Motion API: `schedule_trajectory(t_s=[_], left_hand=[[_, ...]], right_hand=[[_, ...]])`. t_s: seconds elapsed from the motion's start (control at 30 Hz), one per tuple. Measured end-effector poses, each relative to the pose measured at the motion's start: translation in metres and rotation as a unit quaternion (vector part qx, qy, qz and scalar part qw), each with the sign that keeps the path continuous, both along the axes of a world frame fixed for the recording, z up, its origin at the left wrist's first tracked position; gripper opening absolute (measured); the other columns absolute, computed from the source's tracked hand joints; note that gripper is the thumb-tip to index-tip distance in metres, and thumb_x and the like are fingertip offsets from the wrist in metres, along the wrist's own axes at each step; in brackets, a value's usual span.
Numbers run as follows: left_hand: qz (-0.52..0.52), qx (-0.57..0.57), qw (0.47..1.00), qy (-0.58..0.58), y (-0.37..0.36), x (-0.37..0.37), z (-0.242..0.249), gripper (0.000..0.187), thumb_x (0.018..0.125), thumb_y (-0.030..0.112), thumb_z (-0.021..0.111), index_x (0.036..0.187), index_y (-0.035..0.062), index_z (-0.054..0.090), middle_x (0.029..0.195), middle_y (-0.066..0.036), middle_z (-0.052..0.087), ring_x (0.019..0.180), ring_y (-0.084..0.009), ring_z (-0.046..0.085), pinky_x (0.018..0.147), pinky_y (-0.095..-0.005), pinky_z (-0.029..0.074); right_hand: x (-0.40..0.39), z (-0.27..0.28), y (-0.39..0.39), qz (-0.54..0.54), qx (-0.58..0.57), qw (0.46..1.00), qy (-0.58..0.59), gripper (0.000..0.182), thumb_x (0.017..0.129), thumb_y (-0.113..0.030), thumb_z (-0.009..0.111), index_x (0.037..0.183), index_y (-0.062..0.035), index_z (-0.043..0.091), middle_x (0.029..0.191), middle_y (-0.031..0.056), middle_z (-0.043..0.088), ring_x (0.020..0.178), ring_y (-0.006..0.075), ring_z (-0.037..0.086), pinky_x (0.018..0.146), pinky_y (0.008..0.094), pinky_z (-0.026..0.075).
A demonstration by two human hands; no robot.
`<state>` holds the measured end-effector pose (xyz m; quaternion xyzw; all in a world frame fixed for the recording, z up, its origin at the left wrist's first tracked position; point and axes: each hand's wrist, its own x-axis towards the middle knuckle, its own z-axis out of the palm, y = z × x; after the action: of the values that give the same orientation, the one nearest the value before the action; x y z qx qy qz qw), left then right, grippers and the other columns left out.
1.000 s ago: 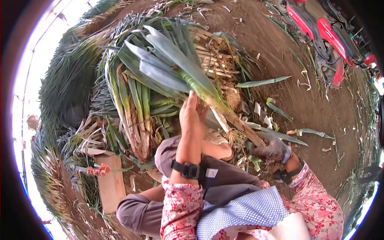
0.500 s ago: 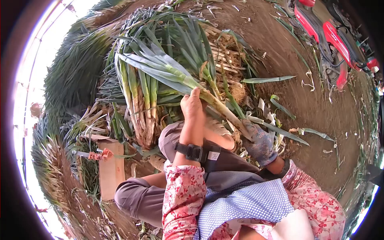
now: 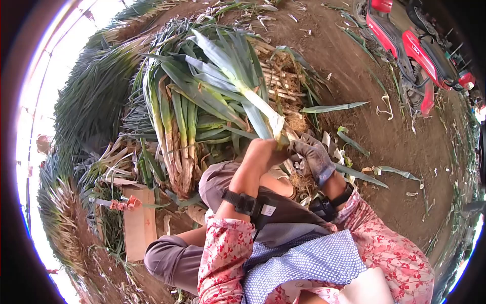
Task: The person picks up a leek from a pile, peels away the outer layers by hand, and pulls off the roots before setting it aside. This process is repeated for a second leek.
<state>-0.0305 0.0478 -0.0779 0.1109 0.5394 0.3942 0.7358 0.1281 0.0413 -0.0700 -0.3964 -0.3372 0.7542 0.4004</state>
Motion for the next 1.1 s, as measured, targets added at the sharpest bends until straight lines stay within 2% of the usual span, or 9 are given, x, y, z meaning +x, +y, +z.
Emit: schedule_trajectory(t_s=[0.1,0.17,0.23,0.33,0.37,0.63,0.8,0.9,1.1], left_hand=[[-0.407,0.071,0.872,0.262,-0.016,0.011,-0.041,0.013,0.078,0.009,0.058,0.084,-0.0027,0.060,0.073,-0.009,0.060,0.067,-0.0150,0.061,0.057,-0.0273,0.049],[-0.380,0.058,0.896,0.221,-0.031,0.020,-0.054,0.014,0.075,0.013,0.064,0.082,0.0014,0.061,0.068,-0.004,0.057,0.060,-0.0120,0.054,0.050,-0.0247,0.043],[-0.396,0.125,0.841,0.347,-0.023,0.012,-0.041,0.018,0.075,0.017,0.066,0.086,0.0040,0.061,0.067,-0.001,0.054,0.053,-0.0095,0.047,0.045,-0.0224,0.037],[0.030,0.092,0.981,0.167,-0.006,-0.003,-0.005,0.033,0.083,0.036,0.057,0.098,0.0055,0.057,0.077,0.001,0.054,0.063,-0.0080,0.048,0.052,-0.0211,0.038],[0.046,0.041,0.988,0.144,0.005,-0.014,-0.019,0.038,0.084,0.036,0.056,0.105,0.0044,0.053,0.087,-0.002,0.055,0.077,-0.0116,0.053,0.066,-0.0264,0.044],[0.338,0.258,0.898,-0.116,0.024,-0.019,0.002,0.041,0.084,0.028,0.058,0.108,-0.0027,0.046,0.097,-0.017,0.056,0.086,-0.0274,0.058,0.080,-0.0374,0.049],[0.400,0.186,0.891,-0.111,0.012,-0.034,0.003,0.015,0.080,0.011,0.057,0.092,0.0022,0.055,0.081,-0.010,0.060,0.070,-0.0221,0.061,0.062,-0.0316,0.053],[0.394,0.142,0.907,-0.053,0.010,-0.042,-0.002,0.017,0.077,0.012,0.058,0.090,0.0020,0.057,0.080,-0.009,0.061,0.066,-0.0198,0.060,0.057,-0.0294,0.052],[0.354,0.146,0.923,-0.025,0.007,-0.041,0.010,0.021,0.072,0.005,0.049,0.091,-0.0020,0.054,0.080,-0.012,0.062,0.065,-0.0219,0.062,0.052,-0.0304,0.052]], right_hand=[[0.021,-0.023,0.032,0.041,-0.054,0.973,0.221,0.016,0.085,-0.015,0.056,0.095,-0.0029,0.054,0.069,0.0019,0.054,0.055,0.0076,0.050,0.044,0.0217,0.041],[0.021,0.011,0.051,-0.056,-0.088,0.978,0.178,0.018,0.086,-0.020,0.055,0.091,-0.0028,0.052,0.063,-0.0006,0.048,0.050,0.0068,0.047,0.041,0.0200,0.038],[0.035,0.016,0.057,0.021,-0.032,0.994,0.098,0.025,0.086,-0.025,0.056,0.091,-0.0020,0.050,0.061,-0.0007,0.048,0.047,0.0069,0.046,0.039,0.0201,0.038],[0.051,0.033,0.033,0.028,-0.051,0.994,0.093,0.027,0.085,-0.026,0.057,0.088,-0.0004,0.051,0.061,-0.0002,0.048,0.045,0.0074,0.046,0.039,0.0203,0.039],[0.056,0.030,0.022,-0.013,-0.058,0.993,0.104,0.029,0.086,-0.028,0.056,0.091,-0.0002,0.051,0.059,-0.0008,0.048,0.044,0.0077,0.046,0.038,0.0205,0.039],[0.082,0.048,-0.064,0.086,-0.200,0.959,0.181,0.061,0.075,-0.013,0.066,0.125,0.0027,0.035,0.077,0.0059,0.052,0.046,0.0057,0.045,0.036,0.0169,0.036],[0.077,0.031,-0.072,0.092,-0.227,0.953,0.176,0.057,0.078,-0.014,0.065,0.125,0.0028,0.038,0.077,0.0040,0.053,0.045,0.0044,0.043,0.036,0.0160,0.032],[0.075,0.021,-0.068,0.162,-0.105,0.978,-0.084,0.051,0.082,-0.020,0.062,0.123,0.0030,0.042,0.078,0.0030,0.056,0.048,0.0040,0.045,0.037,0.0162,0.032],[0.072,0.003,-0.078,0.123,-0.065,0.987,-0.083,0.059,0.081,-0.030,0.063,0.125,0.0021,0.041,0.100,0.0021,0.057,0.081,0.0063,0.053,0.067,0.0197,0.044]])
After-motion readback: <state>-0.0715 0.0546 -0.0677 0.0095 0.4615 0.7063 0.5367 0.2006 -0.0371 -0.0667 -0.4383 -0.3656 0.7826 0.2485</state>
